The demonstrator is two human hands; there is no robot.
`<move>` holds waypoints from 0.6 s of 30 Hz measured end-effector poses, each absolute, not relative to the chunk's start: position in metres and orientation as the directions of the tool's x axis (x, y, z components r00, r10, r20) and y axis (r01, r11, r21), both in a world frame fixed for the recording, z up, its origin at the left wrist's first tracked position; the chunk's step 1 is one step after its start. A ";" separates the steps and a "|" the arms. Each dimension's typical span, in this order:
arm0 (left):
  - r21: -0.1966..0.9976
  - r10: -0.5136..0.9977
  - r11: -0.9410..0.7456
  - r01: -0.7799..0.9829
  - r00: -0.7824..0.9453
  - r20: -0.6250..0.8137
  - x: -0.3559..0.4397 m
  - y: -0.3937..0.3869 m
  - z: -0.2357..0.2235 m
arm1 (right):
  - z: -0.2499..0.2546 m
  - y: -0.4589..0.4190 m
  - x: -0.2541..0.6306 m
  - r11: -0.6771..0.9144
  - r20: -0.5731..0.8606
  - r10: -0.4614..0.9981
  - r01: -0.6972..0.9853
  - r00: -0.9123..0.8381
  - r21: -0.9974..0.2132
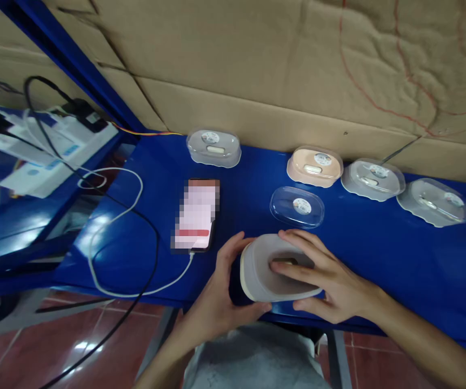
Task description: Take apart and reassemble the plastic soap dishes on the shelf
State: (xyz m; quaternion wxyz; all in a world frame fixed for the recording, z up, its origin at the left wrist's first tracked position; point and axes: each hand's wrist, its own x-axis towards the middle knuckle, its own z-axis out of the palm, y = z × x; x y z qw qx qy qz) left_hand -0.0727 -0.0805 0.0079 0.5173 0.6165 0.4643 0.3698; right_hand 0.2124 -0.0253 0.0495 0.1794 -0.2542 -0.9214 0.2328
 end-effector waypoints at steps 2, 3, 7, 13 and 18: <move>0.949 0.954 -0.084 0.304 0.298 -0.011 -0.074 -0.082 0.009 | 0.049 -0.021 0.217 0.758 0.226 0.572 0.404 -0.788 -0.512; 0.915 0.950 -0.132 0.381 0.313 0.006 -0.076 -0.082 0.011 | 0.048 -0.020 0.219 0.754 0.229 0.592 0.431 -0.772 -0.496; 0.677 0.895 -0.348 0.649 0.444 0.035 -0.086 -0.088 0.016 | 0.040 -0.013 0.220 0.713 0.219 0.679 0.558 -0.701 -0.424; 0.468 0.851 -0.479 0.743 0.524 0.040 -0.101 -0.103 0.009 | 0.031 -0.006 0.209 0.702 0.129 0.704 0.655 -0.699 -0.281; 0.488 0.824 -0.524 0.698 0.561 0.083 -0.092 -0.105 0.011 | 0.032 0.000 0.219 0.659 0.088 0.741 0.696 -0.666 -0.286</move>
